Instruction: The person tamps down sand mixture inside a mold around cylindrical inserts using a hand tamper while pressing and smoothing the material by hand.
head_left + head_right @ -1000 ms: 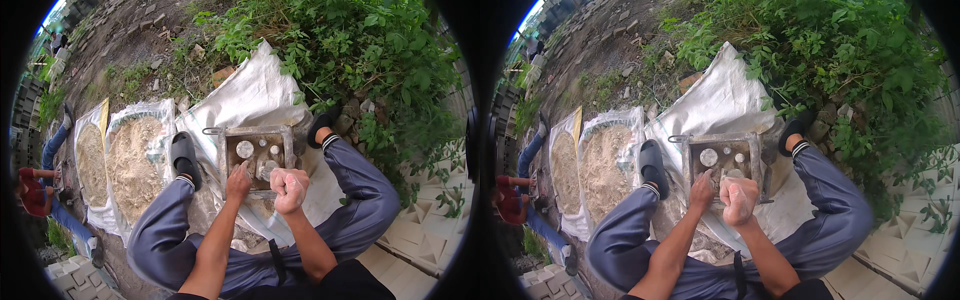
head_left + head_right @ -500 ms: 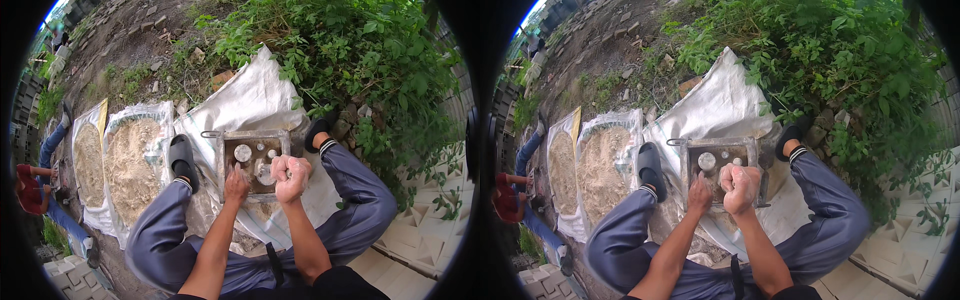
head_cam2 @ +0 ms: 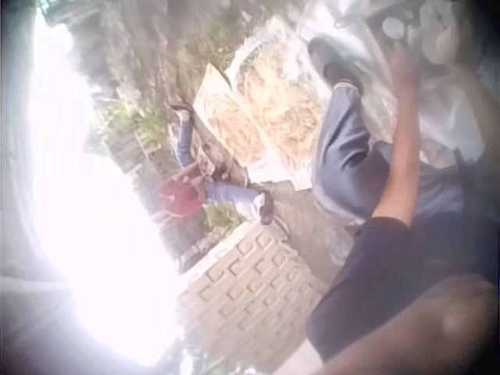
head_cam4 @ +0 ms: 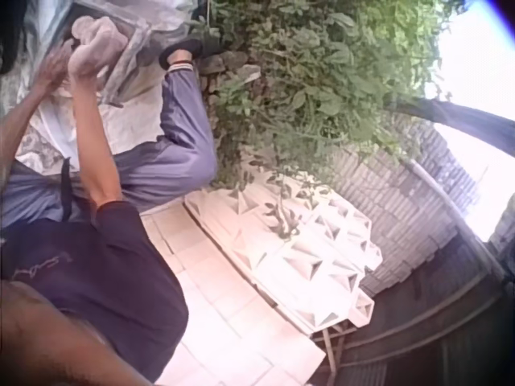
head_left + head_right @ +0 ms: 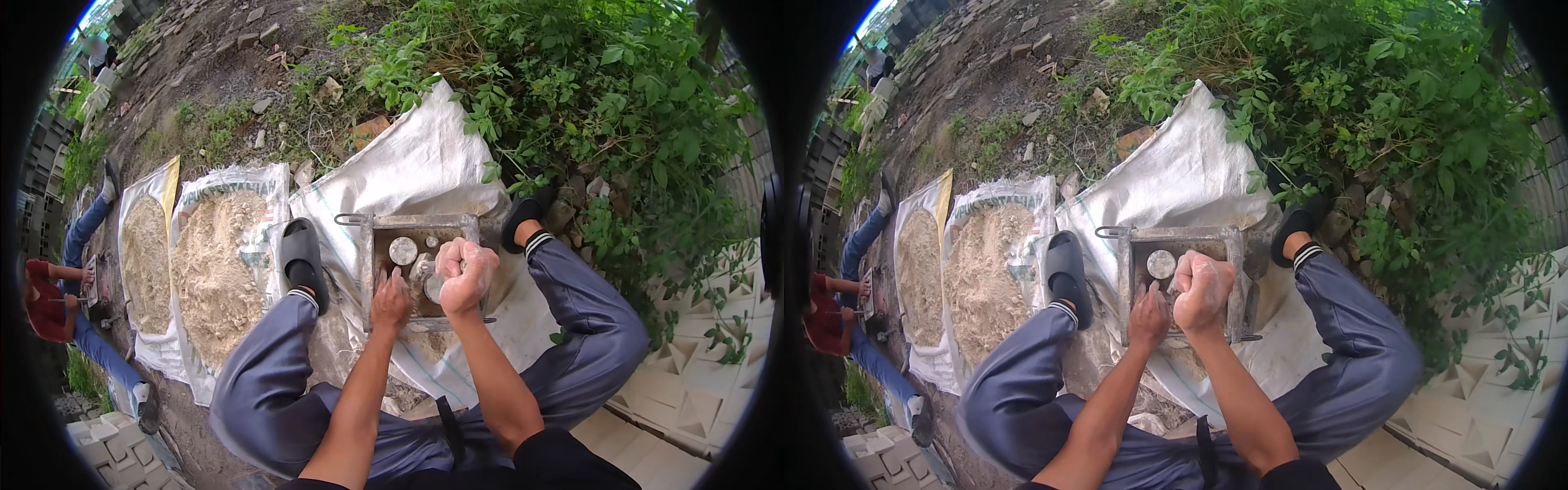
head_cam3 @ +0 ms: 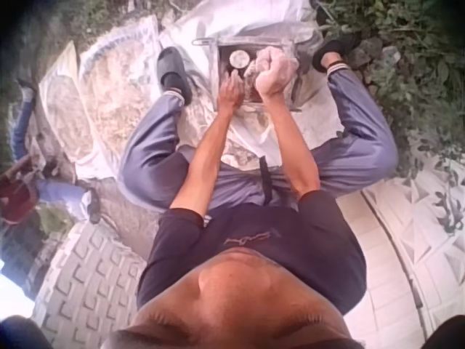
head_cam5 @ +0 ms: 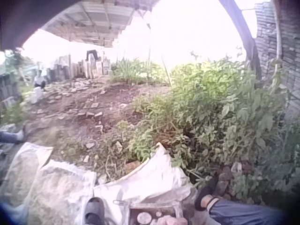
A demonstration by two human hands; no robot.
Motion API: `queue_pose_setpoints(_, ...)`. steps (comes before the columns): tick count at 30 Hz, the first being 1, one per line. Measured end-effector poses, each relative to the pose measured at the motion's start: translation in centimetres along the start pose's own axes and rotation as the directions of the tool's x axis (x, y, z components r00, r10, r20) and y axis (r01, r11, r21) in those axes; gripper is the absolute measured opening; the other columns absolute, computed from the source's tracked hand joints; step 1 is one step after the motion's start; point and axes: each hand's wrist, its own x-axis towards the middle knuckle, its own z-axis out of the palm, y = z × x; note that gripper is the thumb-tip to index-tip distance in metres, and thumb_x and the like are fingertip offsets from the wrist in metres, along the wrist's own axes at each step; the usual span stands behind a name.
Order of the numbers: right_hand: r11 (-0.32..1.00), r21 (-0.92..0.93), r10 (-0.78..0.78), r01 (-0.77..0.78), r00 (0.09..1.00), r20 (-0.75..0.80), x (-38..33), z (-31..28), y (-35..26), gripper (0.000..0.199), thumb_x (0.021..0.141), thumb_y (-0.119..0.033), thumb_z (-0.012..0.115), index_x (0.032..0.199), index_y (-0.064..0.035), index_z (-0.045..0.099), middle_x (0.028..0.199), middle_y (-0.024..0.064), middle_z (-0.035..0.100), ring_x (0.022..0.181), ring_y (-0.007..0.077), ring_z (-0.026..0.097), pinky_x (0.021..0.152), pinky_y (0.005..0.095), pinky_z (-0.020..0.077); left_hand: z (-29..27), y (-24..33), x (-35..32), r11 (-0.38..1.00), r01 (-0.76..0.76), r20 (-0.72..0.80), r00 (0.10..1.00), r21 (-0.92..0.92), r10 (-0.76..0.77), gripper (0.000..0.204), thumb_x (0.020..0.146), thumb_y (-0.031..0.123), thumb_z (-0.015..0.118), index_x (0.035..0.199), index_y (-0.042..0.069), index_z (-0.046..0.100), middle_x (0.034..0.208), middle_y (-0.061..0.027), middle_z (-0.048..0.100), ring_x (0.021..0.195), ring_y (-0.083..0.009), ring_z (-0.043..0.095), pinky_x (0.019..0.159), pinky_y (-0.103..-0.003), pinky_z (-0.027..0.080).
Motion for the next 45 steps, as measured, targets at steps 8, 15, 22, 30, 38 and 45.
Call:
queue_pose_setpoints(8, 0.994, 0.054, 0.085, -0.092, 0.989, 0.12, 2.1, -3.2, -3.6, 0.041, 0.09, -0.023, 0.033, 0.052, -0.0083, 0.024, 0.046, 0.0014, 0.025, 0.039, 0.0132, 0.025, 0.04, 0.0292, 0.0247, -0.8, 0.7, -0.3, 0.999, 0.038, 0.073, 0.997, -0.034, -0.036, 0.037, 0.095, 0.021, 0.037, 0.122, -0.002, 0.049, 0.108, -0.025, 0.061, 0.113, -0.0445, 0.049, 0.103, -0.044, 0.036)
queue_pose_setpoints(15, 0.95, 0.254, 0.107, -0.18, 0.955, 0.278, 1.5, -7.9, -8.6, 0.043, 0.087, -0.024, 0.037, 0.048, -0.0065, 0.029, 0.046, 0.0022, 0.03, 0.043, 0.0131, 0.034, 0.043, 0.0285, 0.0293, -2.2, 2.4, 1.0, 0.995, -0.044, 0.122, 0.992, 0.084, 0.033, 0.029, 0.09, 0.013, 0.042, 0.113, -0.001, 0.051, 0.103, -0.0224, 0.062, 0.102, -0.0404, 0.055, 0.092, -0.044, 0.043)
queue_pose_setpoints(22, 0.989, 0.088, 0.089, -0.121, 0.948, 0.306, 0.9, -8.7, -6.3, 0.044, 0.087, -0.026, 0.038, 0.05, -0.003, 0.037, 0.044, 0.0012, 0.035, 0.04, 0.0113, 0.034, 0.041, 0.0288, 0.0267, -5.0, 3.5, 1.9, 0.772, -0.528, 0.475, 0.812, 0.353, 0.338, 0.043, 0.08, 0.024, 0.06, 0.115, 0.001, 0.052, 0.11, -0.0169, 0.06, 0.108, -0.0311, 0.054, 0.097, -0.043, 0.04)
queue_pose_setpoints(30, 0.973, 0.174, 0.087, -0.15, 0.941, 0.326, 0.5, -8.3, -5.8, 0.046, 0.091, -0.029, 0.039, 0.051, -0.0057, 0.035, 0.047, 0.0006, 0.034, 0.042, 0.01, 0.03, 0.042, 0.0269, 0.024, -2.1, 3.1, -0.3, 0.604, -0.539, 0.467, 0.835, 0.587, 0.291, 0.095, 0.062, 0.042, 0.078, 0.138, 0.006, 0.034, 0.14, -0.0111, 0.04, 0.126, -0.0251, 0.042, 0.109, -0.045, 0.028)
queue_pose_setpoints(38, 0.971, 0.184, 0.105, -0.152, 0.963, 0.247, 2.0, -8.8, -5.4, 0.046, 0.091, -0.027, 0.039, 0.051, -0.0056, 0.033, 0.047, 0.0015, 0.034, 0.042, 0.0103, 0.031, 0.043, 0.0278, 0.0259, 1.0, 1.0, 1.4, 0.655, -0.523, 0.415, 0.847, 0.545, 0.331, 0.089, 0.059, 0.028, 0.08, 0.137, 0.011, 0.039, 0.136, -0.0035, 0.044, 0.113, -0.0232, 0.048, 0.089, -0.039, 0.044)
queue_pose_setpoints(45, 0.948, 0.225, 0.162, -0.223, 0.952, 0.26, 2.5, -8.8, -5.9, 0.044, 0.091, -0.028, 0.039, 0.053, -0.0063, 0.035, 0.047, 0.0001, 0.033, 0.043, 0.0097, 0.031, 0.043, 0.0267, 0.026, 1.0, 1.0, 2.1, 0.773, -0.527, 0.355, 0.84, 0.352, 0.411, 0.066, 0.063, 0.014, 0.073, 0.124, 0.009, 0.05, 0.115, -0.005, 0.055, 0.102, -0.026, 0.052, 0.083, -0.035, 0.048)
